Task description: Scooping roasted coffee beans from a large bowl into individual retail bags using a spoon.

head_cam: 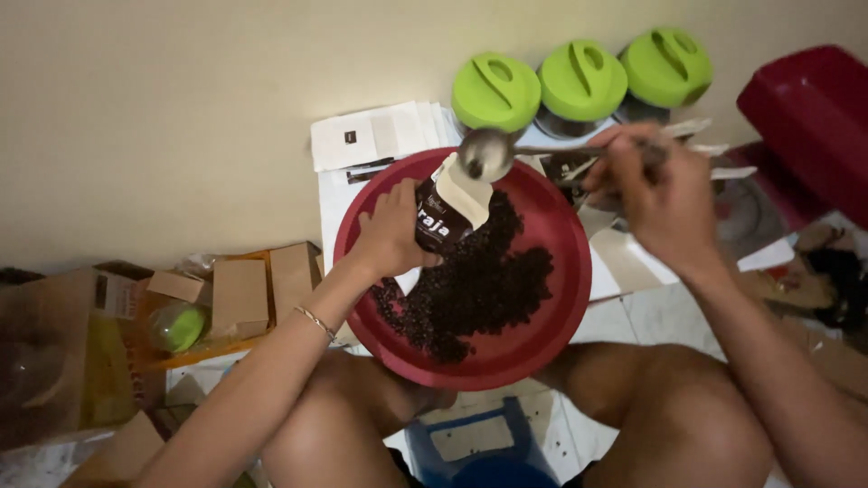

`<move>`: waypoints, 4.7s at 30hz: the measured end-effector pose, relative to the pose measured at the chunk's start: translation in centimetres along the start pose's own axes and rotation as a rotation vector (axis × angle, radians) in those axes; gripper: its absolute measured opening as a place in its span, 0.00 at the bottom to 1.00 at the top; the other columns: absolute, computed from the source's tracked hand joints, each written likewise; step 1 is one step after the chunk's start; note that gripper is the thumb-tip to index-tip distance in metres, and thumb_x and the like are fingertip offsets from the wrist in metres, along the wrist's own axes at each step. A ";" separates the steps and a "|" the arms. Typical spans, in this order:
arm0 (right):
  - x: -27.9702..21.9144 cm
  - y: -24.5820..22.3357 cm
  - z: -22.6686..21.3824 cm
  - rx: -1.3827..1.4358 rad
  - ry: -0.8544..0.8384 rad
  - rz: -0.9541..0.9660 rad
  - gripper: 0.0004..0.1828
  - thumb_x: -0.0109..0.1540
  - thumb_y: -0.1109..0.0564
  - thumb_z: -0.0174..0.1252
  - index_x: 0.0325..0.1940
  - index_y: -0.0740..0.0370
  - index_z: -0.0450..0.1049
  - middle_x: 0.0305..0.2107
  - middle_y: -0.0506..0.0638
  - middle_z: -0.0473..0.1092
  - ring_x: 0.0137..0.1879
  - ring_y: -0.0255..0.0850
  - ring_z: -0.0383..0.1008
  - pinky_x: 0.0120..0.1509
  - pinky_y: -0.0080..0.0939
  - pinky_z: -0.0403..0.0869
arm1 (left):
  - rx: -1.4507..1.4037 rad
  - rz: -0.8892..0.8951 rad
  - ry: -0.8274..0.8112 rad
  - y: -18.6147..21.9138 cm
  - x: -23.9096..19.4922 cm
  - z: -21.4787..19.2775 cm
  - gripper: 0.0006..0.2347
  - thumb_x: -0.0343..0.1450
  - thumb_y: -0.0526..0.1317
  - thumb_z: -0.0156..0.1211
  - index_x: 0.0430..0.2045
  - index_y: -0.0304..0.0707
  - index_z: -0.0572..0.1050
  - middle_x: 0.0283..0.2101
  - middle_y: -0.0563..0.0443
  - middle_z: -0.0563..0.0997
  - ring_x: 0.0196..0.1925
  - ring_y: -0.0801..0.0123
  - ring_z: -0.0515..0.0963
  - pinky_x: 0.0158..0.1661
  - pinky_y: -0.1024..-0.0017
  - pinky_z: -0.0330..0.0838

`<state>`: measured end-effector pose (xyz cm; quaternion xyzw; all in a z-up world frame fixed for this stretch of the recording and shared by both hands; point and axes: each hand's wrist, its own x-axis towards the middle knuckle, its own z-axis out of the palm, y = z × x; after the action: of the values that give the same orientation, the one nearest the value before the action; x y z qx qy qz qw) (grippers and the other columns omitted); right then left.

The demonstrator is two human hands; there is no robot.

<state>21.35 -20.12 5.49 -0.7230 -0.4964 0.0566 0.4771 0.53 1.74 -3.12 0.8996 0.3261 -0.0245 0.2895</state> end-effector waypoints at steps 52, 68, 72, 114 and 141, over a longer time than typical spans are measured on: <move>-0.1 0.7 -0.2 0.105 0.059 0.186 0.12 0.79 0.63 0.42 0.47 0.71 0.70 0.26 0.60 0.70 0.31 0.43 0.75 0.36 0.38 0.80 | 0.083 -0.044 0.066 -1.6 0.1 -0.2 0.52 0.53 0.47 0.85 0.69 0.44 0.49 0.72 0.43 0.54 0.71 0.44 0.53 0.61 0.35 0.52; -2.9 -2.6 -1.7 0.016 0.082 -0.387 0.15 0.78 0.67 0.40 0.62 0.82 0.69 0.46 0.69 0.68 0.46 0.52 0.76 0.50 0.44 0.81 | -0.205 0.255 0.325 -1.5 -1.3 -1.3 0.47 0.54 0.39 0.83 0.65 0.28 0.54 0.63 0.34 0.65 0.66 0.46 0.63 0.64 0.54 0.59; -4.2 -1.6 -0.9 -0.208 0.033 -0.235 0.17 0.76 0.58 0.47 0.57 0.72 0.77 0.34 0.66 0.75 0.43 0.67 0.76 0.44 0.63 0.73 | -0.343 0.221 0.357 1.9 -5.0 -4.0 0.43 0.56 0.27 0.76 0.65 0.23 0.54 0.61 0.23 0.65 0.65 0.25 0.66 0.63 0.38 0.64; -8.6 10.0 3.0 0.071 -0.022 0.327 0.14 0.67 0.58 0.43 0.44 0.61 0.75 0.29 0.47 0.78 0.32 0.35 0.78 0.40 0.38 0.78 | 0.271 0.046 0.147 7.2 -16.3 -10.0 0.49 0.56 0.39 0.79 0.70 0.36 0.48 0.66 0.38 0.64 0.65 0.47 0.67 0.57 0.46 0.72; -8.2 -4.4 1.7 0.002 0.068 -0.178 0.13 0.68 0.70 0.51 0.51 0.67 0.79 0.27 0.67 0.77 0.34 0.55 0.81 0.37 0.48 0.77 | -0.128 0.138 0.405 -1.7 -7.7 5.9 0.53 0.50 0.49 0.81 0.70 0.40 0.52 0.61 0.41 0.65 0.64 0.48 0.62 0.58 0.42 0.62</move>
<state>13.32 -25.12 4.65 -0.6770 -0.5422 -0.0102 0.4976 -5.69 -4.74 -7.11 0.8861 0.3159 0.1975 0.2756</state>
